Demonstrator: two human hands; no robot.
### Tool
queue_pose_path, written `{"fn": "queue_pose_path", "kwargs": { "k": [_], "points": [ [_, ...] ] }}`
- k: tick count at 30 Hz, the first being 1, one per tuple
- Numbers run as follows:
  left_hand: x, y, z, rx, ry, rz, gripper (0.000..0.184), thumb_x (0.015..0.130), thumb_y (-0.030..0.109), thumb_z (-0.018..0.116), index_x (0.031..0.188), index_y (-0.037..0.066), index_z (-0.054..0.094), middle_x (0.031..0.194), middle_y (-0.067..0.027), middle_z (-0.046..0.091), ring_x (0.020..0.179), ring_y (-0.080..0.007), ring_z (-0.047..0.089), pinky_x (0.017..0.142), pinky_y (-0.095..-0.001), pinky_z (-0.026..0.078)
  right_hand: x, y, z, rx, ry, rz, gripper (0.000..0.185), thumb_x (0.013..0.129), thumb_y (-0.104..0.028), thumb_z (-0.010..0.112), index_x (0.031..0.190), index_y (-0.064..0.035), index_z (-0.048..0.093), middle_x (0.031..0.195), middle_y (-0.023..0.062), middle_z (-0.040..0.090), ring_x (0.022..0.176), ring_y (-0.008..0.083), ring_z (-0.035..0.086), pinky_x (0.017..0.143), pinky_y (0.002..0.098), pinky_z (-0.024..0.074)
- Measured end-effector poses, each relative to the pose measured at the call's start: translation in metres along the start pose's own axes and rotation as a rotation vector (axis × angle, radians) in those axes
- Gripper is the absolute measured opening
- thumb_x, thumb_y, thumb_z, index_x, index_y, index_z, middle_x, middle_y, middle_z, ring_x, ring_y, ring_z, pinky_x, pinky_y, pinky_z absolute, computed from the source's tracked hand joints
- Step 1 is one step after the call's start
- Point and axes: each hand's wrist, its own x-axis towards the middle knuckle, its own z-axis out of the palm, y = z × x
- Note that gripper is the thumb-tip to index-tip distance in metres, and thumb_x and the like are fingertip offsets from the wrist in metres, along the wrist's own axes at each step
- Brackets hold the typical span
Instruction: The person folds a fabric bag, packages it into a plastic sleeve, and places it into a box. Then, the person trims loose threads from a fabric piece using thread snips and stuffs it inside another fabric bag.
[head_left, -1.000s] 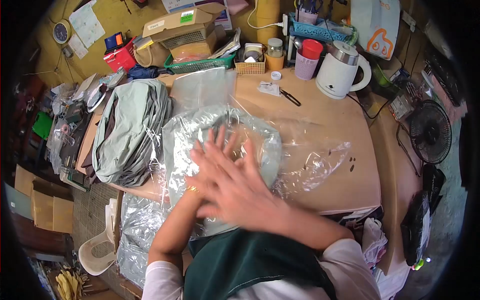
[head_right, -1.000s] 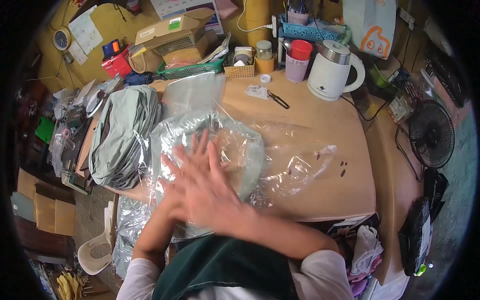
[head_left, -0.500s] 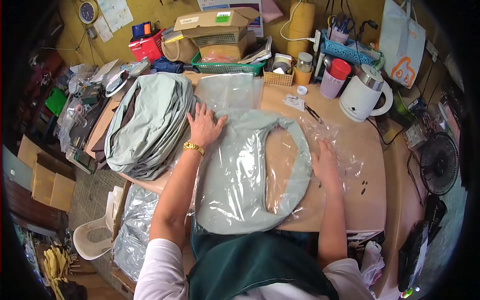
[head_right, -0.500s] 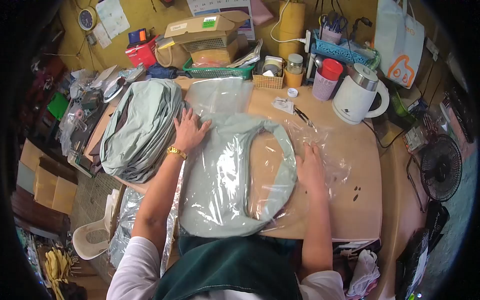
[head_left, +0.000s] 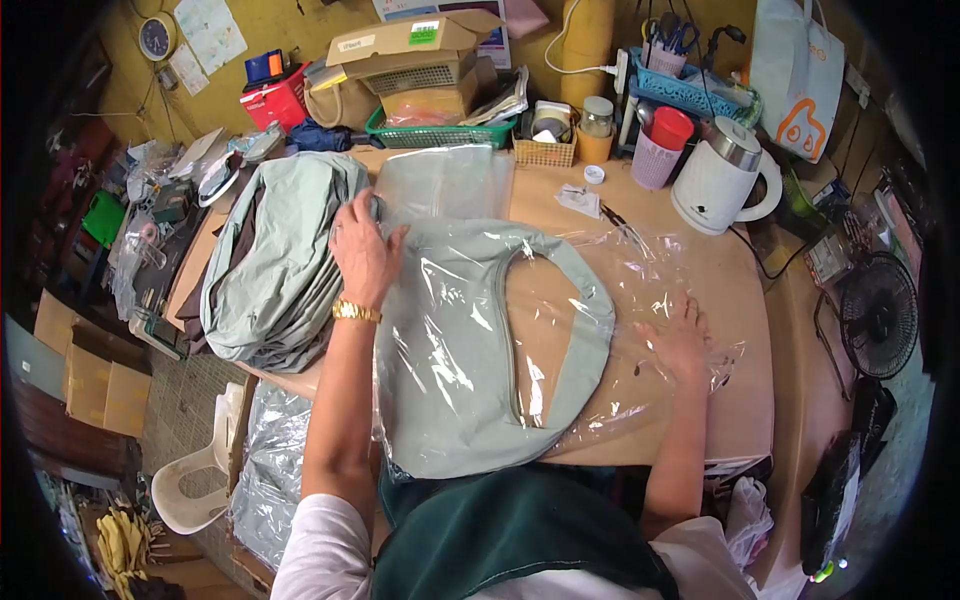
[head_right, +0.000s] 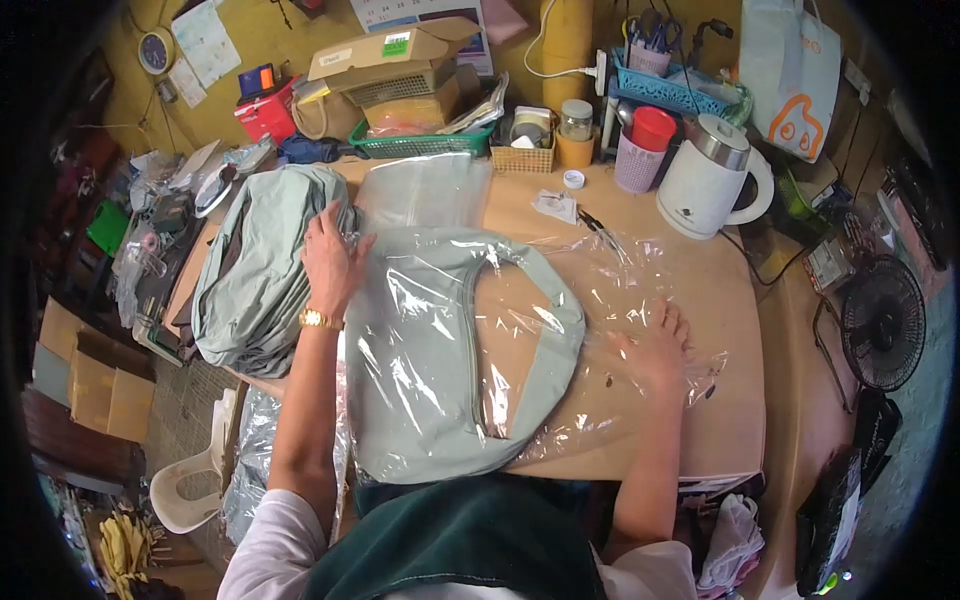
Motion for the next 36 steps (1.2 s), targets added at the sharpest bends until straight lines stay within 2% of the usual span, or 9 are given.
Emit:
{"fn": "queue_pose_path", "kwargs": {
  "k": [5,9,11,12,14,20,25,31,36],
  "points": [
    [-0.054,0.051,0.023,0.237,-0.219,0.208,0.07,0.091,0.051,0.053,0.149,0.016,0.032,0.155,-0.0152,0.026,0.144,-0.0401,0.018,0.108,-0.0694,0.012,-0.014,-0.021,-0.021,-0.093,0.147,0.017,0.102,0.078,-0.056,0.067,0.149,-0.0014,0.018,0.157,0.0193,0.012,0.143,0.0409,0.016,0.112,0.0625,0.016],
    [-0.072,0.034,0.053,0.161,-0.412,0.144,0.071,0.092,0.057,0.046,0.149,0.017,0.032,0.157,-0.0155,0.021,0.145,-0.0389,0.015,0.107,-0.0712,0.008,0.013,0.003,0.041,-0.077,0.265,-0.085,0.089,0.078,-0.044,0.072,0.143,0.0004,0.031,0.149,0.0186,0.031,0.137,0.0365,0.03,0.108,0.0519,0.0299],
    [-0.065,0.029,0.047,-0.009,-0.436,0.076,0.066,0.092,0.053,0.049,0.145,0.015,0.039,0.153,-0.0165,0.029,0.142,-0.038,0.023,0.108,-0.0673,0.014,0.004,0.006,0.032,-0.061,0.363,-0.275,0.084,0.078,-0.041,0.074,0.141,0.0006,0.036,0.145,0.019,0.039,0.134,0.0357,0.037,0.106,0.0481,0.0347],
    [-0.059,0.025,0.041,-0.174,-0.44,0.014,0.062,0.091,0.05,0.053,0.14,0.013,0.047,0.149,-0.0175,0.038,0.14,-0.0372,0.03,0.109,-0.0635,0.02,0.0,0.001,0.009,0.042,0.137,-0.259,0.078,0.079,-0.037,0.073,0.138,0.0011,0.039,0.141,0.0195,0.044,0.13,0.0347,0.042,0.103,0.0455,0.0373],
    [-0.051,0.051,-0.051,-0.632,-0.071,0.121,0.031,0.09,0.013,0.06,0.119,0.002,0.063,0.113,-0.0136,0.067,0.109,-0.0212,0.062,0.096,-0.0304,0.044,-0.004,-0.003,-0.028,0.15,-0.075,-0.25,0.073,0.08,-0.033,0.073,0.136,0.0017,0.042,0.137,0.02,0.048,0.126,0.0337,0.047,0.101,0.0428,0.0399],
    [-0.152,0.04,-0.213,-0.52,-0.118,0.182,0.031,0.092,0.016,0.058,0.12,0.003,0.059,0.111,-0.0098,0.063,0.108,-0.0205,0.058,0.096,-0.0345,0.043,-0.02,0.046,-0.037,0.554,-0.278,-0.431,0.065,0.08,-0.018,0.071,0.136,-0.0013,0.043,0.131,0.0143,0.054,0.12,0.0249,0.052,0.096,0.0344,0.0439],
    [-0.197,0.014,-0.232,-0.61,-0.22,0.187,0.035,0.093,0.022,0.057,0.124,0.005,0.056,0.118,-0.0083,0.058,0.111,-0.0205,0.054,0.099,-0.0365,0.04,-0.022,-0.006,-0.057,0.732,-0.524,-0.112,0.064,0.076,-0.01,0.073,0.134,-0.0017,0.047,0.118,0.0067,0.059,0.099,0.0136,0.057,0.077,0.0321,0.0496],
    [-0.189,0.004,-0.246,-0.823,0.009,0.203,0.041,0.093,0.029,0.057,0.127,0.007,0.052,0.125,-0.0064,0.052,0.115,-0.0206,0.05,0.102,-0.0389,0.036,-0.015,-0.118,-0.237,0.931,0.07,-0.874,0.022,0.091,-0.026,0.063,0.102,-0.0076,0.064,0.089,-0.0028,0.061,0.081,0.0061,0.054,0.067,0.0259,0.0446],
    [-0.126,-0.001,-0.203,-1.221,0.323,-0.004,0.046,0.094,0.035,0.057,0.13,0.009,0.048,0.132,-0.0049,0.047,0.118,-0.0206,0.046,0.104,-0.0409,0.033,-0.057,-0.223,-0.296,1.386,-0.322,-1.081,0.027,0.091,-0.03,0.063,0.106,-0.0076,0.064,0.087,-0.0012,0.064,0.084,0.0086,0.059,0.072,0.025,0.0463]
  ]
}}
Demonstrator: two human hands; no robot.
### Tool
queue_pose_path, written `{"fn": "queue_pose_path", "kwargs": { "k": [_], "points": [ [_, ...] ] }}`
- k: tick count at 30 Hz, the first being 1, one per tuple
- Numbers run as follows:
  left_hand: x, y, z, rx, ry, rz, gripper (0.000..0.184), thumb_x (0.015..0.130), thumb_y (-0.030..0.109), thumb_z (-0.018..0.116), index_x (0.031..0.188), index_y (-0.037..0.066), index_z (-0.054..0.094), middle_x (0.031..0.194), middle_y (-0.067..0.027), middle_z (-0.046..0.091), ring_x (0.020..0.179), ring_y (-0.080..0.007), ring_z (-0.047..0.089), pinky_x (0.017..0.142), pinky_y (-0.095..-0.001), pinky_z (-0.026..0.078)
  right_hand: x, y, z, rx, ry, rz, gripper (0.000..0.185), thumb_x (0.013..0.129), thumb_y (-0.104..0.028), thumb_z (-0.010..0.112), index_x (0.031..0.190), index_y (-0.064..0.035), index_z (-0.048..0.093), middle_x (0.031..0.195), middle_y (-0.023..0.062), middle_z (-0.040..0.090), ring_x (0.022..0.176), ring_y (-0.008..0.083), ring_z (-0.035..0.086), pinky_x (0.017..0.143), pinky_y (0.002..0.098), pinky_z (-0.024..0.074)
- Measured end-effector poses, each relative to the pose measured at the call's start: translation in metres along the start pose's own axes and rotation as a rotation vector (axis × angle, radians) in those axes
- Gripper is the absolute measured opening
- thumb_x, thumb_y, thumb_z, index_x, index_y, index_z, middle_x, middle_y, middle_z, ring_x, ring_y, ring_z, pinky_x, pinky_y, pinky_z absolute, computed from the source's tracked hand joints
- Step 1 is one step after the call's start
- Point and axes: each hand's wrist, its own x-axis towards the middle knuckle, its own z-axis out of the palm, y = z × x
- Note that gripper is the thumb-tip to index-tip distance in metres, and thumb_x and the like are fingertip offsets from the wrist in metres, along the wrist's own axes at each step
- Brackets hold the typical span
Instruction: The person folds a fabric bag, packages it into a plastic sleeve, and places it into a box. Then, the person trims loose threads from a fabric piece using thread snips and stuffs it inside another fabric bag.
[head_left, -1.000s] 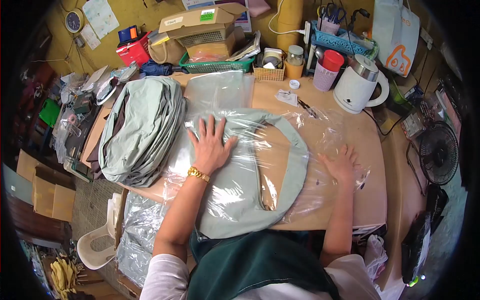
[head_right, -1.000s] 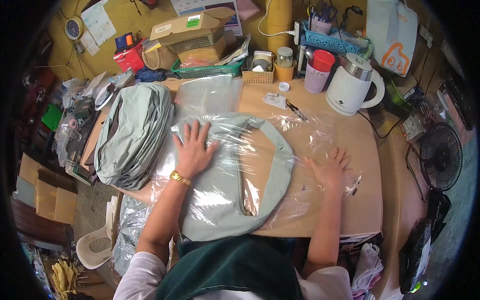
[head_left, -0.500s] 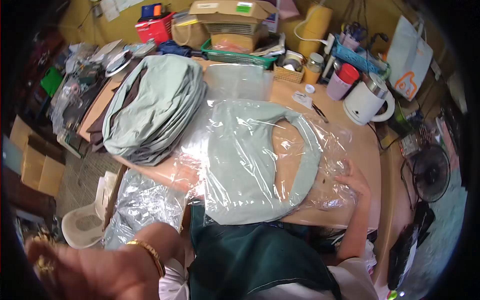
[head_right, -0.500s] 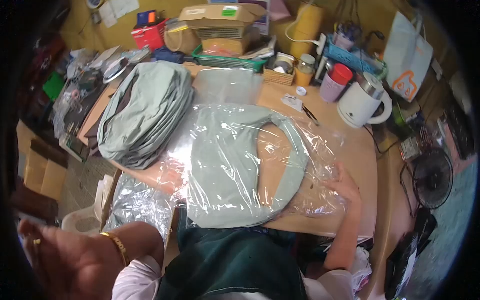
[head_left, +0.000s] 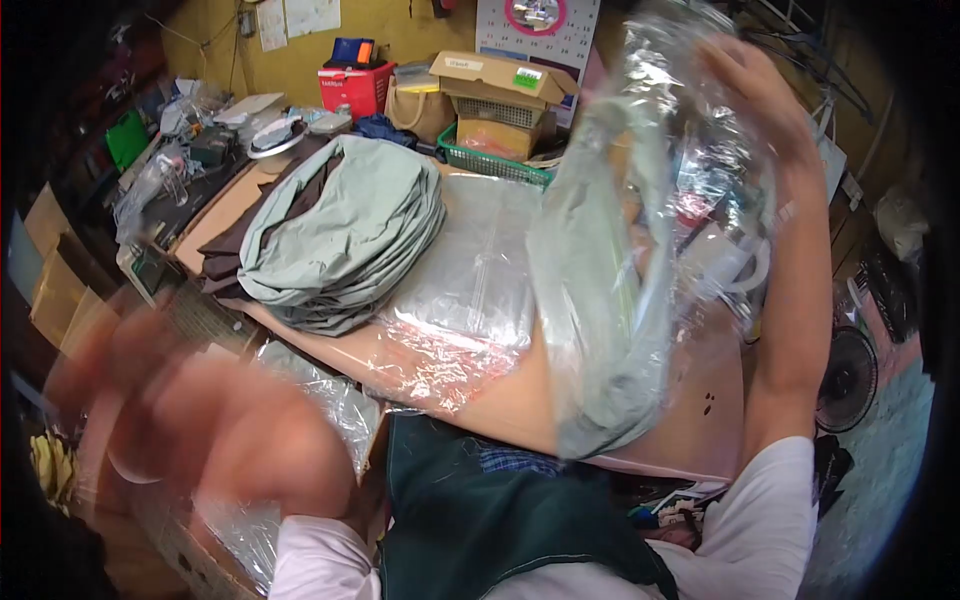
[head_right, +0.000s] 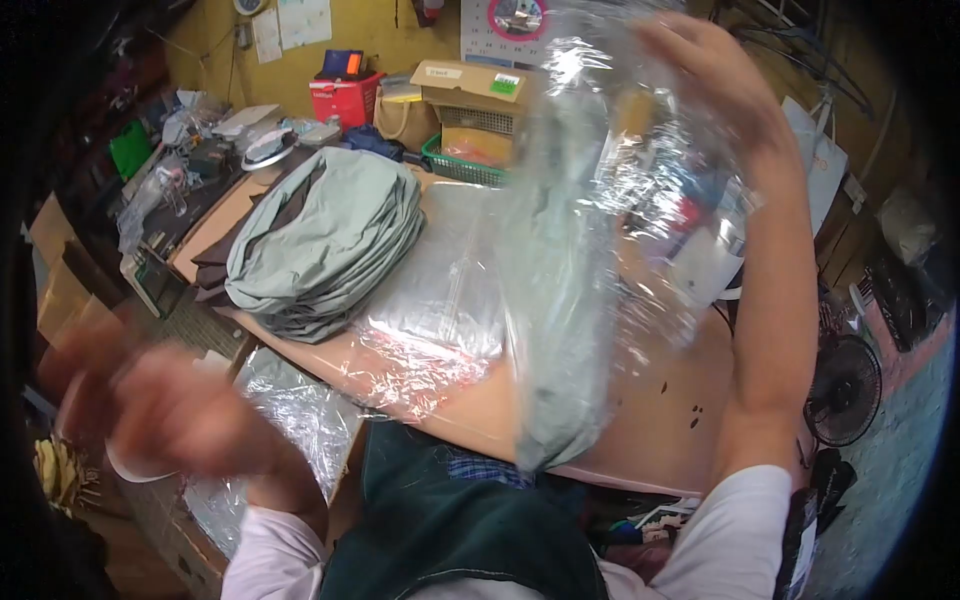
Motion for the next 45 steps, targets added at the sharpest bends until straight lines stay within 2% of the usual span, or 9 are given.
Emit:
{"fn": "queue_pose_path", "kwargs": {
  "k": [8,13,18,20,21,30,32,37,45],
  "points": [
    [-0.057,-0.134,0.077,-0.322,-0.007,-1.201,0.061,0.096,0.053,0.049,0.138,0.01,0.038,0.137,-0.0099,0.046,0.126,-0.0228,0.042,0.099,-0.044,0.042,0.059,0.002,-0.046,-0.514,0.176,-0.027,0.027,0.089,-0.029,0.065,0.105,-0.0074,0.065,0.087,-0.0006,0.064,0.084,0.0095,0.059,0.072,0.0258,0.0468],
    [-0.048,-0.115,0.039,-0.837,-0.08,-1.042,0.051,0.098,0.043,0.052,0.134,0.007,0.047,0.127,-0.0106,0.057,0.111,-0.0209,0.059,0.094,-0.0403,0.051,0.022,0.007,-0.108,-0.906,0.148,0.125,0.027,0.089,-0.028,0.066,0.105,-0.0074,0.065,0.087,-0.0002,0.063,0.084,0.0101,0.059,0.072,0.0263,0.0471],
    [-0.041,-0.105,-0.118,0.673,0.056,-0.209,0.055,0.091,0.02,0.065,0.137,0.001,0.043,0.12,-0.012,0.06,0.103,-0.0214,0.06,0.086,-0.0327,0.051,-0.053,0.069,-0.126,-1.144,-0.16,0.569,0.027,0.088,-0.027,0.067,0.105,-0.0073,0.065,0.087,0.0002,0.063,0.083,0.0106,0.058,0.073,0.0268,0.0475],
    [-0.03,-0.032,-0.107,1.14,-0.05,-0.536,0.062,0.084,0.012,0.068,0.138,0.001,0.041,0.118,-0.0162,0.057,0.097,-0.0276,0.059,0.083,-0.0355,0.048,-0.098,0.111,-0.101,-1.001,-0.282,0.718,0.027,0.087,-0.027,0.067,0.105,-0.0073,0.065,0.087,0.0003,0.063,0.083,0.0109,0.058,0.073,0.027,0.0476],
    [-0.033,-0.048,-0.129,1.246,0.013,-0.116,0.062,0.078,0.007,0.07,0.135,0.003,0.046,0.11,-0.0187,0.057,0.092,-0.0319,0.057,0.08,-0.0387,0.046,-0.119,0.123,-0.076,-0.881,-0.293,0.744,0.027,0.087,-0.027,0.067,0.105,-0.0072,0.066,0.087,0.0004,0.063,0.083,0.011,0.058,0.073,0.0271,0.0477],
    [0.026,0.016,0.126,0.715,-0.598,0.612,0.054,0.077,0.03,0.077,0.121,0.004,0.061,0.116,-0.0144,0.064,0.108,-0.0319,0.06,0.099,-0.0397,0.04,-0.108,0.106,0.048,-0.262,-0.779,0.642,0.033,0.088,-0.027,0.067,0.111,-0.0033,0.068,0.084,-0.0019,0.063,0.069,0.0068,0.051,0.062,0.026,0.0431],
    [0.056,0.017,0.127,0.948,-1.136,0.295,0.038,0.077,0.032,0.077,0.103,0.005,0.068,0.088,-0.0102,0.068,0.086,-0.0271,0.063,0.087,-0.0387,0.043,-0.098,0.105,0.036,-0.423,-1.009,0.313,0.037,0.083,-0.026,0.07,0.111,-0.0009,0.067,0.082,0.0003,0.064,0.069,0.0093,0.053,0.061,0.027,0.0436],
    [0.115,0.045,0.072,0.396,-1.006,0.311,0.025,0.07,0.019,0.083,0.074,0.005,0.063,0.068,-0.0054,0.059,0.071,-0.0174,0.056,0.068,-0.0307,0.043,-0.12,0.129,-0.038,-0.596,-1.346,0.455,0.036,0.074,-0.022,0.076,0.1,-0.0001,0.067,0.086,0.0056,0.067,0.075,0.0136,0.059,0.065,0.0286,0.0455],
    [0.129,0.074,0.027,0.084,-0.876,0.031,0.033,0.072,0.022,0.083,0.073,0.007,0.054,0.074,-0.0028,0.061,0.08,-0.0179,0.054,0.081,-0.0337,0.04,-0.153,0.146,-0.046,-0.464,-0.391,-0.098,0.027,0.069,-0.023,0.083,0.064,-0.006,0.063,0.088,0.0081,0.066,0.094,0.023,0.056,0.076,0.0341,0.0428]
  ]
}}
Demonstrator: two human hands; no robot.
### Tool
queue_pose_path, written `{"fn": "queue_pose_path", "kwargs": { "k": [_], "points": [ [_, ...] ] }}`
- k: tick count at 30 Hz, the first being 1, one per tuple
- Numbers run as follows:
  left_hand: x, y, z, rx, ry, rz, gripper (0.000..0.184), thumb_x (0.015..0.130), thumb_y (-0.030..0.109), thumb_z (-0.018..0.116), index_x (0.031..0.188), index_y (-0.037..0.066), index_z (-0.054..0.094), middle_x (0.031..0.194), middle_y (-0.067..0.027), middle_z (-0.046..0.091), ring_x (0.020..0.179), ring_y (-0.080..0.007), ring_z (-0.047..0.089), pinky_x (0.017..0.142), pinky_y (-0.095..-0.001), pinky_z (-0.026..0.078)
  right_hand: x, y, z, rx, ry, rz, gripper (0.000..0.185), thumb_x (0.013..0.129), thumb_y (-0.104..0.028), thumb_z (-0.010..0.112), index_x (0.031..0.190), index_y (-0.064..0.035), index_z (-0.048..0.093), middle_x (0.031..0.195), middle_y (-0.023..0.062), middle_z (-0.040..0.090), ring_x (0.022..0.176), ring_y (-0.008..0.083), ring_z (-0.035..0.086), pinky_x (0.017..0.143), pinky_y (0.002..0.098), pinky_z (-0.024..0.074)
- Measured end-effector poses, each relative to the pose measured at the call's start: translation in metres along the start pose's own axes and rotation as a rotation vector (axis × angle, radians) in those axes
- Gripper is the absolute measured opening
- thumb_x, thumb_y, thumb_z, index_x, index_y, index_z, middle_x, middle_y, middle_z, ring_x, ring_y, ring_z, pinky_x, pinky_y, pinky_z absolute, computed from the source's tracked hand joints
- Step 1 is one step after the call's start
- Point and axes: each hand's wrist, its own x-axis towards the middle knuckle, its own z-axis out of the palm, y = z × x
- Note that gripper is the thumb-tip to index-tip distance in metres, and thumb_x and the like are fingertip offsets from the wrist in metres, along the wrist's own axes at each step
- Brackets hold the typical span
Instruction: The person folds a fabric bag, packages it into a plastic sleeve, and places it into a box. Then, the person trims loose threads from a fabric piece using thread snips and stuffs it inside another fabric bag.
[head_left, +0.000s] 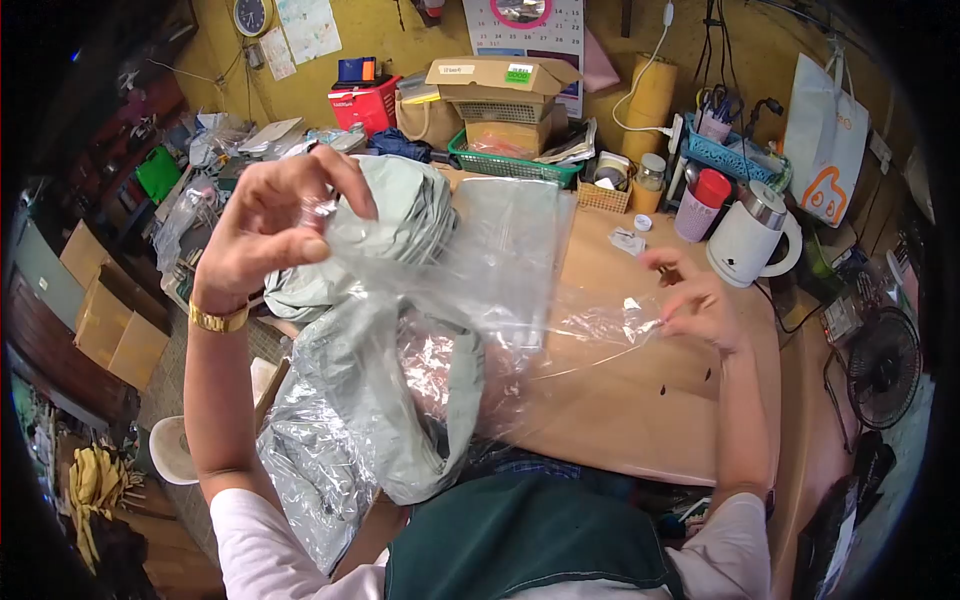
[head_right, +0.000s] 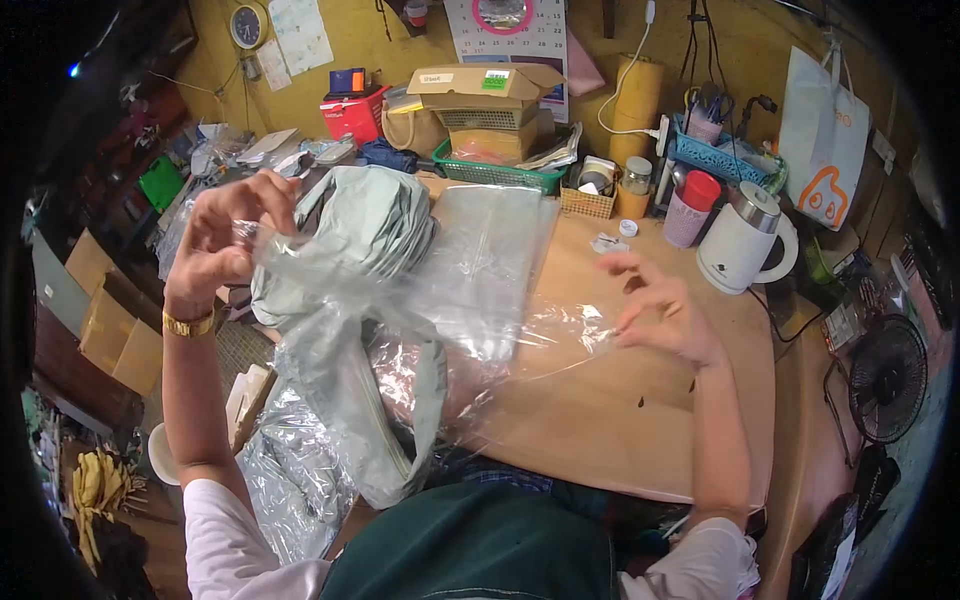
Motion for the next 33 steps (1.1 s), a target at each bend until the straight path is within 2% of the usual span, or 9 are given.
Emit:
{"fn": "queue_pose_path", "kwargs": {
  "k": [4,8,13,17,21,23,25,27,33],
  "points": [
    [-0.003,-0.012,-0.012,-0.169,0.02,0.104,0.041,0.068,0.024,0.085,0.076,0.01,0.047,0.075,-0.0043,0.057,0.071,-0.0145,0.048,0.079,-0.0297,0.04,-0.015,0.061,-0.017,0.706,0.05,-0.277,0.032,0.074,-0.035,0.081,0.065,-0.01,0.064,0.1,0.0079,0.063,0.095,0.0225,0.056,0.078,0.0344,0.0417],
    [0.008,0.012,0.005,-0.067,0.018,-0.015,0.033,0.076,0.014,0.08,0.082,0.007,0.048,0.08,-0.0038,0.055,0.079,-0.0141,0.058,0.071,-0.0271,0.047,0.009,0.026,0.008,0.688,0.043,-0.108,0.057,0.068,-0.051,0.081,0.102,-0.0085,0.064,0.118,0.0142,0.06,0.118,0.0269,0.053,0.098,0.0413,0.0403],
    [0.042,-0.003,0.052,-0.134,-0.123,-0.06,0.02,0.089,0.004,0.067,0.088,0.003,0.047,0.081,-0.0027,0.053,0.085,-0.0151,0.064,0.074,-0.0287,0.051,0.074,-0.048,0.097,0.382,-0.219,-0.318,0.066,0.071,-0.045,0.081,0.119,-0.0073,0.056,0.121,0.0107,0.06,0.115,0.0246,0.056,0.107,0.0434,0.0322],
    [0.057,0.001,0.064,-0.034,-0.143,-0.02,0.021,0.091,0.009,0.066,0.093,0.005,0.046,0.084,-0.0052,0.057,0.077,-0.0131,0.061,0.071,-0.0278,0.051,0.09,0.007,0.119,-0.184,-0.655,-0.182,0.026,0.074,-0.024,0.077,0.097,-0.0135,0.07,0.096,0.0024,0.067,0.093,0.0234,0.059,0.092,0.039,0.0377],
    [0.059,0.0,0.07,0.243,-0.051,-0.039,0.021,0.091,0.015,0.065,0.095,0.002,0.049,0.069,-0.0004,0.053,0.069,-0.0115,0.056,0.069,-0.0263,0.045,0.054,0.055,0.053,-0.762,-0.208,-0.022,0.008,0.076,-0.018,0.071,0.073,-0.0108,0.069,0.075,0.0044,0.065,0.084,0.0245,0.058,0.086,0.0386,0.0369],
    [0.061,0.003,0.067,0.865,-0.129,0.066,0.02,0.087,0.017,0.069,0.097,0.005,0.056,0.066,-0.0018,0.051,0.064,-0.0151,0.053,0.07,-0.0293,0.042,0.019,0.064,0.004,-0.785,-0.092,0.222,0.01,0.076,-0.015,0.069,0.07,-0.0074,0.067,0.069,0.0064,0.061,0.075,0.021,0.057,0.075,0.0354,0.0405],
    [0.061,-0.003,0.082,0.877,-0.22,0.083,0.023,0.082,0.023,0.073,0.101,0.012,0.064,0.064,-0.0029,0.054,0.064,-0.0189,0.053,0.077,-0.0321,0.037,-0.022,0.04,-0.032,-0.464,0.053,0.522,0.011,0.078,-0.015,0.066,0.077,-0.0048,0.069,0.072,0.0115,0.063,0.069,0.022,0.057,0.068,0.0329,0.0423],
    [0.064,-0.013,0.098,0.948,-0.311,0.152,0.02,0.081,0.024,0.074,0.095,0.012,0.067,0.062,-0.0017,0.054,0.067,-0.0209,0.054,0.08,-0.0327,0.035,-0.065,0.013,-0.052,-0.66,0.156,0.531,0.012,0.075,-0.013,0.067,0.07,-0.0026,0.066,0.068,0.0083,0.063,0.062,0.0174,0.055,0.059,0.0301,0.042],
    [0.092,-0.021,0.13,0.597,-0.098,0.475,0.015,0.085,0.02,0.072,0.085,0.006,0.066,0.092,-0.0055,0.066,0.078,-0.0202,0.06,0.082,-0.0331,0.04,-0.188,-0.008,-0.067,0.18,0.618,0.125,0.03,0.069,-0.011,0.074,0.088,-0.0038,0.052,0.08,-0.0002,0.044,0.077,0.0097,0.047,0.069,0.0245,0.0398]
  ]
}}
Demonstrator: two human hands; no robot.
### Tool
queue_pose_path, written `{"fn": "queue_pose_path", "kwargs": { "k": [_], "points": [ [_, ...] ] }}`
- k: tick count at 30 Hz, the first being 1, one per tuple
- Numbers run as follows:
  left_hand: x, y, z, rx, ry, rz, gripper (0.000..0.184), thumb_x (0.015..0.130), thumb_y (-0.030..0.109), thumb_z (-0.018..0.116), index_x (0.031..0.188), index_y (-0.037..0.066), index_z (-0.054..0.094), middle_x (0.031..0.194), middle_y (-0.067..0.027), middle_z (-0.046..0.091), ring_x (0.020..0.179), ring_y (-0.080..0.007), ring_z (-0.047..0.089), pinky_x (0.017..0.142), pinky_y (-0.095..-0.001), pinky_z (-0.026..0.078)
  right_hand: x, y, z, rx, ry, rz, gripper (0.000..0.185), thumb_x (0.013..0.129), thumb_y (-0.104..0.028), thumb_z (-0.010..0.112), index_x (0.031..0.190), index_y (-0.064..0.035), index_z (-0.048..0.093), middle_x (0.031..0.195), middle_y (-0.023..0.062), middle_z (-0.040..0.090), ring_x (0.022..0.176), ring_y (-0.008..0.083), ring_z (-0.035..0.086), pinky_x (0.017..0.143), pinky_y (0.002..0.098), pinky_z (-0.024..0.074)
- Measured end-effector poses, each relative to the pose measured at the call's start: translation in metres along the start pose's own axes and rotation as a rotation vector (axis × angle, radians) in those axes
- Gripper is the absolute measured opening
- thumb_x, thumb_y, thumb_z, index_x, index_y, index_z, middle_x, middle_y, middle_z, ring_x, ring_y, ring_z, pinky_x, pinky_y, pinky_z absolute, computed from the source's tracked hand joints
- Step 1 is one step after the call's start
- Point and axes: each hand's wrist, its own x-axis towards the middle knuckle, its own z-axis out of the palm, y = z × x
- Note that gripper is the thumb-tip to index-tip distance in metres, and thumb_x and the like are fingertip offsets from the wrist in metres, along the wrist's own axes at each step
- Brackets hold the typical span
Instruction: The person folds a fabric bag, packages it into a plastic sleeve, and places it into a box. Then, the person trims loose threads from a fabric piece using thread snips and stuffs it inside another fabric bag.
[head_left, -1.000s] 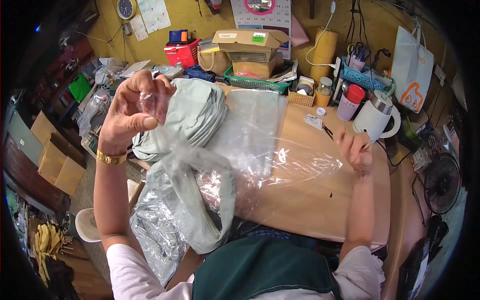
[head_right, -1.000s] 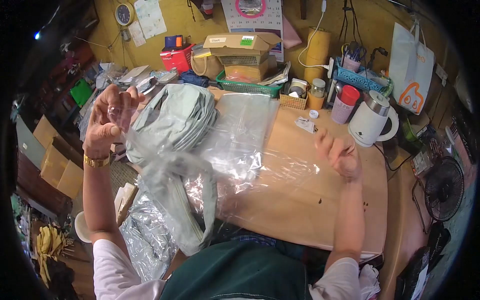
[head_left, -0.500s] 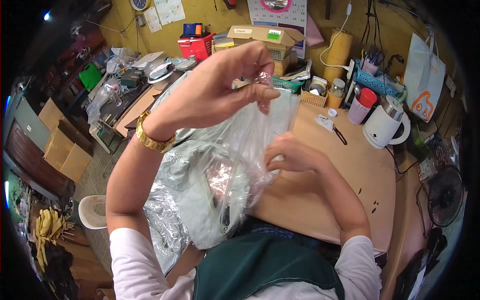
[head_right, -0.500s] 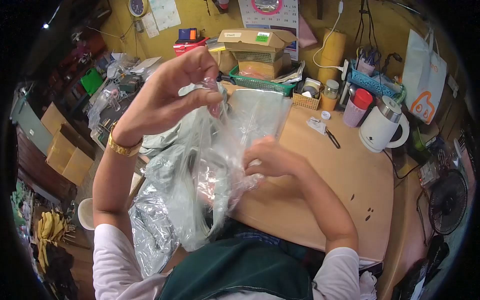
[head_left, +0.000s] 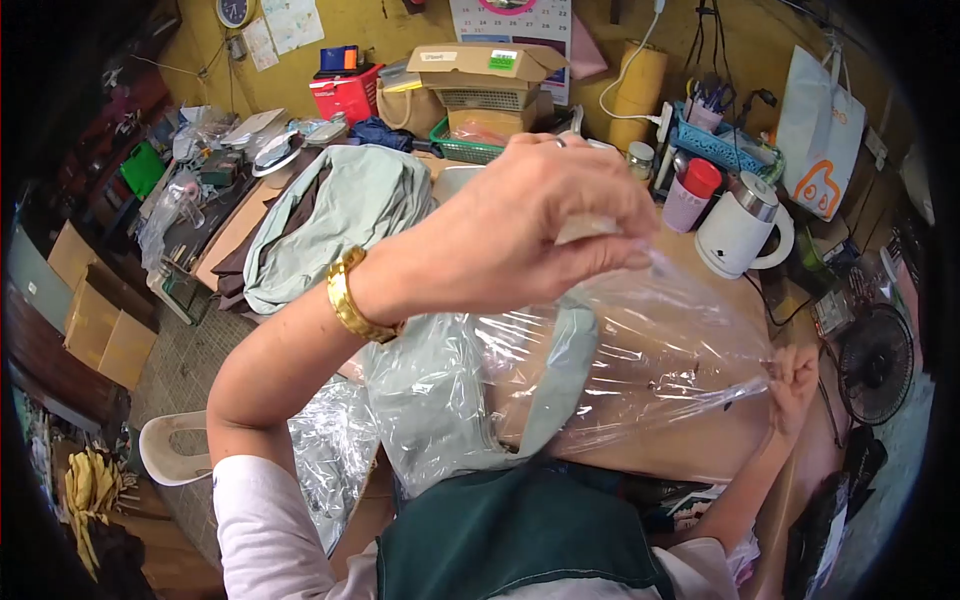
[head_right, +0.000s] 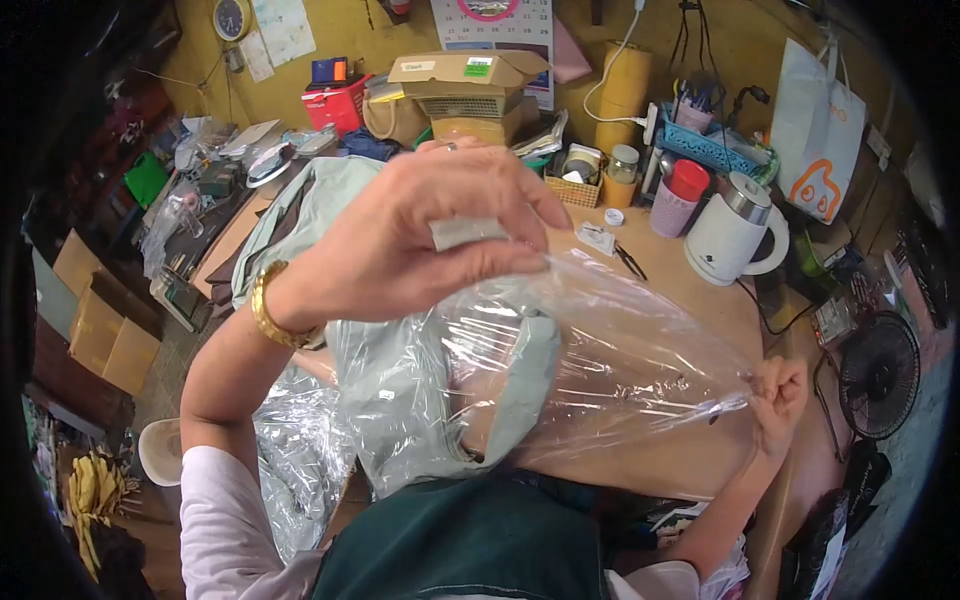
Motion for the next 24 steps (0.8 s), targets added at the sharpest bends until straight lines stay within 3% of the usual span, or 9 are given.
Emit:
{"fn": "queue_pose_path", "kwargs": {
  "k": [2,5,6,8,10,13,17,19,24],
  "points": [
    [0.011,0.002,0.002,-0.7,-0.011,-0.237,0.016,0.091,0.016,0.066,0.092,0.001,0.062,0.1,-0.0059,0.065,0.081,-0.0149,0.061,0.079,-0.0295,0.047,-0.01,-0.02,0.013,0.099,0.073,0.003,0.033,0.069,-0.01,0.073,0.092,-0.0036,0.049,0.082,-0.0001,0.039,0.079,0.0101,0.045,0.072,0.0236,0.0401],
    [0.022,-0.002,-0.002,-0.957,0.001,-0.237,0.017,0.095,0.012,0.06,0.103,-0.003,0.056,0.102,-0.0076,0.063,0.084,-0.0126,0.061,0.076,-0.0257,0.05,-0.009,-0.025,0.016,0.031,0.068,0.028,0.024,0.072,-0.007,0.071,0.09,-0.0006,0.056,0.082,0.0021,0.05,0.076,0.0102,0.048,0.071,0.0245,0.0427],
    [0.023,-0.002,-0.007,-1.022,0.01,-0.228,0.018,0.095,0.012,0.059,0.105,-0.003,0.055,0.098,-0.0071,0.062,0.084,-0.0127,0.061,0.076,-0.0258,0.05,0.0,-0.02,0.009,0.011,-0.278,0.043,0.022,0.073,-0.008,0.072,0.089,0.001,0.06,0.082,0.0046,0.056,0.075,0.0113,0.052,0.069,0.0256,0.0438],
    [0.021,0.004,-0.019,-1.017,-0.014,-0.316,0.022,0.092,0.014,0.064,0.105,-0.002,0.057,0.092,-0.0041,0.059,0.082,-0.0112,0.06,0.076,-0.026,0.05,0.015,-0.023,0.016,-0.011,-0.62,0.06,0.021,0.073,-0.009,0.074,0.088,0.0026,0.064,0.082,0.0072,0.061,0.075,0.0125,0.055,0.068,0.0268,0.0449],
    [0.017,0.011,-0.029,-0.554,-0.157,-0.354,0.023,0.087,0.017,0.071,0.101,0.001,0.062,0.083,-0.0018,0.057,0.073,-0.0089,0.054,0.073,-0.0255,0.046,0.025,-0.036,0.047,-0.044,-0.678,0.557,0.019,0.073,-0.012,0.075,0.085,0.0023,0.07,0.079,0.0103,0.067,0.073,0.0152,0.061,0.063,0.028,0.045],
    [0.007,0.011,-0.043,-0.059,-0.227,-0.309,0.024,0.082,0.024,0.076,0.091,0.005,0.066,0.07,0.001,0.053,0.063,-0.0089,0.045,0.074,-0.0273,0.042,0.055,-0.005,0.056,-0.105,-1.304,0.171,0.023,0.07,-0.016,0.078,0.086,-0.0017,0.072,0.077,0.0082,0.065,0.075,0.0164,0.063,0.065,0.0289,0.0466],
    [-0.013,0.007,-0.056,0.021,-0.054,-0.411,0.031,0.086,0.032,0.071,0.079,0.006,0.058,0.067,0.0018,0.049,0.061,-0.0124,0.043,0.089,-0.0322,0.038,0.044,-0.008,0.078,-0.434,-1.005,0.505,0.018,0.068,-0.015,0.078,0.081,-0.0057,0.072,0.082,0.0073,0.066,0.079,0.0165,0.061,0.07,0.0342,0.0466],
    [-0.023,0.002,-0.058,0.036,-0.067,-0.383,0.033,0.087,0.035,0.069,0.077,0.006,0.055,0.067,0.0016,0.049,0.063,-0.013,0.044,0.092,-0.0333,0.037,0.053,-0.012,0.08,-0.841,-0.62,0.054,0.012,0.065,-0.014,0.077,0.07,-0.0075,0.069,0.083,0.0065,0.066,0.082,0.0195,0.058,0.075,0.0384,0.0439],
    [-0.033,-0.01,-0.082,0.295,-0.331,-0.404,0.037,0.076,0.041,0.074,0.072,0.009,0.058,0.073,0.0013,0.056,0.075,-0.0146,0.054,0.108,-0.0443,0.028,0.079,-0.013,0.046,-0.183,-0.397,-0.083,0.026,0.053,-0.022,0.084,0.062,-0.0091,0.063,0.088,0.0039,0.066,0.082,0.0201,0.051,0.074,0.0332,0.036]
  ]
}}
